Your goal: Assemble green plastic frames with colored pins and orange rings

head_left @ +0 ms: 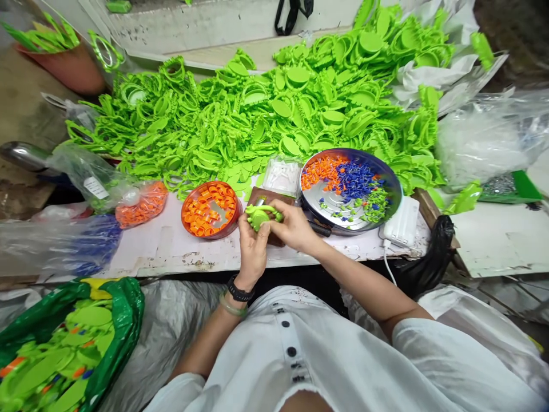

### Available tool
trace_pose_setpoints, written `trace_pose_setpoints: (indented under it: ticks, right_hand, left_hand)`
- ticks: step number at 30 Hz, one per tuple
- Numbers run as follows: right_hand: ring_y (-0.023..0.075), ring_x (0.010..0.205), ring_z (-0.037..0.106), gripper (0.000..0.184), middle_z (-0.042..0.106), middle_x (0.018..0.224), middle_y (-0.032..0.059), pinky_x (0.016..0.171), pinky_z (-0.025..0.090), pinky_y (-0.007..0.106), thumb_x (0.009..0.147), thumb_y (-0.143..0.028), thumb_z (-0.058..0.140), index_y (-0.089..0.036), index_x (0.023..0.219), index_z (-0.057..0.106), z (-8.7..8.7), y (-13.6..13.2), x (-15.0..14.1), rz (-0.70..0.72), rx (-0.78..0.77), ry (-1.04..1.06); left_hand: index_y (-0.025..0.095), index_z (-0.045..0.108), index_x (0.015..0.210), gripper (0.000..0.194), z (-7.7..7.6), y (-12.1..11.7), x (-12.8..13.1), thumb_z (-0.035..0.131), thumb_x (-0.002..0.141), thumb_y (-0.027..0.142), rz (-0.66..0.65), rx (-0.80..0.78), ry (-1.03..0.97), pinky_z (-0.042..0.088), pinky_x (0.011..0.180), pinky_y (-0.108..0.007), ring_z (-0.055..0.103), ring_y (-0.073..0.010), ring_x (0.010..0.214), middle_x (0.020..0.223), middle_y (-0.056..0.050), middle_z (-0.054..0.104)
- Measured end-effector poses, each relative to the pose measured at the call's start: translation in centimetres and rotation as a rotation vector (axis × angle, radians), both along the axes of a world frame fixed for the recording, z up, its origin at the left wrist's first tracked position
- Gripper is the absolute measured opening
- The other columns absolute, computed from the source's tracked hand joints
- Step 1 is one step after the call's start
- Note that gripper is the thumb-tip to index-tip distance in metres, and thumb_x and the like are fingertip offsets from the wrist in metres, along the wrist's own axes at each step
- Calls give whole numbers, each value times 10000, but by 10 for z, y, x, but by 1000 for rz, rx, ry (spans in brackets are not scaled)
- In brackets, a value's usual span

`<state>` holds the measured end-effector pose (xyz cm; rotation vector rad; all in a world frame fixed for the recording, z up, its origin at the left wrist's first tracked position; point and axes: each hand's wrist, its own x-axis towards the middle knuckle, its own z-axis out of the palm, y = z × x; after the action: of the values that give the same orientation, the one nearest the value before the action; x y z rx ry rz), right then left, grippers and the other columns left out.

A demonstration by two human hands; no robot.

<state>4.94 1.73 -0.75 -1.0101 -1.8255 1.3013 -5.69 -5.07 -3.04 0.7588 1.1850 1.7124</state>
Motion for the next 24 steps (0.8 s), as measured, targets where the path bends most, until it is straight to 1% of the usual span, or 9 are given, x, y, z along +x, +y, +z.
trace_pose_setpoints:
  ticks: [3,6,9,13,15,16,18,21,24]
  right_hand:
    - [164,682,529,25,597,743,13,657,425,281,848,-214,531,-211,849,556,2,-16,-4,-40,181,-158]
    - [219,794,589,130,649,859,82,727,475,330,889,-193,464,-204,944,582,0,-27,-11,-36,274,-230]
    - [274,947,619,317,678,1021,149,851,505,404,932,-219,452,-150,1216,574,3,-34,-13,13,335,-286]
    - [266,1090,625,681,641,1269,180,918,523,376,902,-265,585,-108,1516,337,21,-22,16,295,351,-192]
    - [220,1077,659,446,689,1237,116,942,505,315,924,-269,570,-153,1354,563,28,1,46,267,308,-187]
    - [212,1027,677,295,731,1137,99,925,495,304,937,-224,522,-150,1176,679,30,15,62,117,316,-287]
    - [229,983,688,256,754,1056,92,878,471,308,898,-138,505,-154,1006,738,27,45,94,-43,338,-627]
    - [234,888,694,233,766,950,87,729,430,284,851,-118,529,-167,908,749,11,76,124,31,290,-1021]
    - [238,837,688,176,760,902,109,643,387,279,848,-198,584,-165,904,748,-6,84,128,72,243,-1189]
  left_hand:
    - [257,501,1206,501,-2,-2,6,739,809,450,71,-45,3,472,990,-308,615,-199,1103,1140,-55,624]
    - [256,527,1092,446,0,-1,10,777,772,441,108,-26,-64,485,912,-247,623,-150,981,1028,-9,615]
    - [246,576,1009,396,4,5,8,781,753,466,100,-22,-179,483,878,-226,616,-133,923,945,8,615]
    - [197,628,879,321,13,12,-12,676,792,503,-12,-162,-462,482,640,-232,573,-126,714,805,-9,601]
    - [169,638,856,384,18,12,-22,608,795,547,-142,-209,-668,432,517,-232,538,-129,644,787,-36,595]
    - [155,646,872,413,20,11,-25,589,790,556,-194,-218,-752,435,508,-237,547,-138,653,801,-51,600]
    - [136,665,956,428,23,9,-26,571,794,520,-234,-255,-856,510,587,-291,600,-175,736,844,-74,624]
    - [153,664,1090,378,24,7,-15,534,828,393,-247,-392,-893,556,816,-488,660,-254,927,958,-103,682]
    - [212,639,1186,376,22,8,-2,506,844,294,-299,-470,-890,456,968,-647,622,-321,1159,1159,-109,689]
